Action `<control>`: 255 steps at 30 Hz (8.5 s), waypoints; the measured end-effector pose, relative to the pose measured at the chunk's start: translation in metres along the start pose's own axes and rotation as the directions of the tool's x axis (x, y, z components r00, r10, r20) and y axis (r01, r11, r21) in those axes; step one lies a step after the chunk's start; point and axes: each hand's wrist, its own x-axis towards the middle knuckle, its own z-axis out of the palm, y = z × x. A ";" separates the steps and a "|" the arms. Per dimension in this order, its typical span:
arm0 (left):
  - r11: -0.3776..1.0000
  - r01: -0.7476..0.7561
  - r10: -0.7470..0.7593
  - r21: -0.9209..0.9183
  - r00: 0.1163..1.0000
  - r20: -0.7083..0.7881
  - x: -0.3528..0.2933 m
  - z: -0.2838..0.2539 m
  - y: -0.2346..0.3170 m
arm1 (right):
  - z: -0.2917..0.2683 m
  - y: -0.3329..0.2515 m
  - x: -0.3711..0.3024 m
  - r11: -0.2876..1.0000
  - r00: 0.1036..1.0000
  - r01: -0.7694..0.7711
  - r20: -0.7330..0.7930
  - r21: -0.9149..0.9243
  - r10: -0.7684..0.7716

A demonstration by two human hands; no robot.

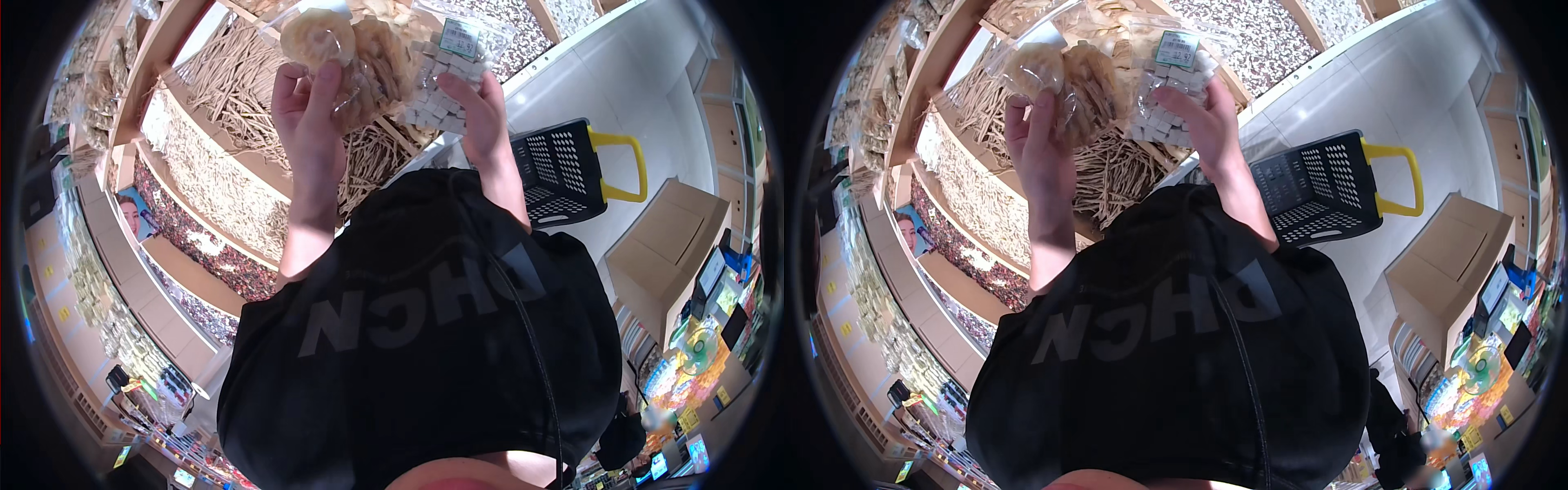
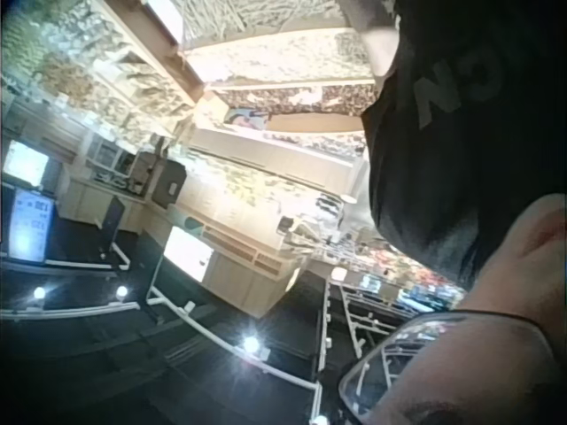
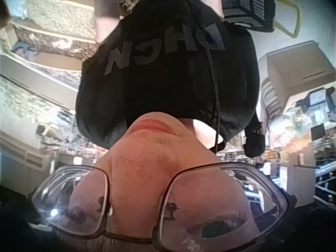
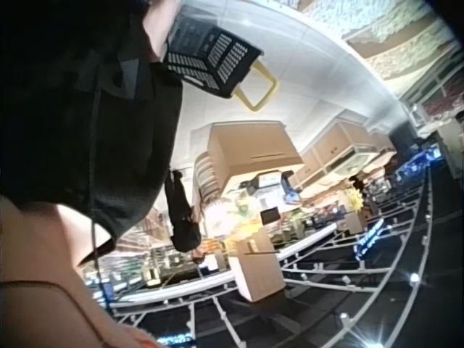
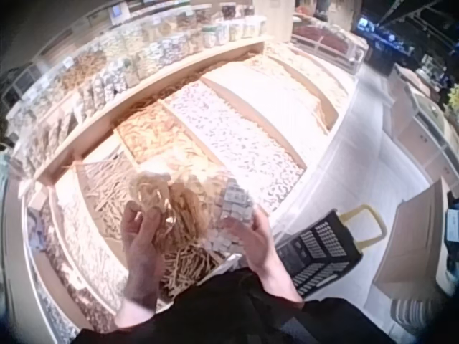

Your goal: Browsing and selecting various packaged dried herbs and roots in a supermarket.

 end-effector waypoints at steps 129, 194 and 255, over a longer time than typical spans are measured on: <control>0.804 -0.069 -0.320 0.590 0.787 0.528 0.085 -0.050 0.004 | -0.005 0.049 0.079 0.995 0.866 -0.043 0.494 -0.087 0.081; -0.151 -0.514 0.780 0.844 0.463 0.422 0.340 -0.148 0.135 | -0.084 0.044 0.039 0.805 0.918 -0.341 -0.012 0.486 0.396; -0.082 -0.282 0.800 0.956 0.553 0.232 0.325 -0.129 0.125 | 0.003 0.021 0.048 0.868 0.924 -0.376 0.060 0.324 0.377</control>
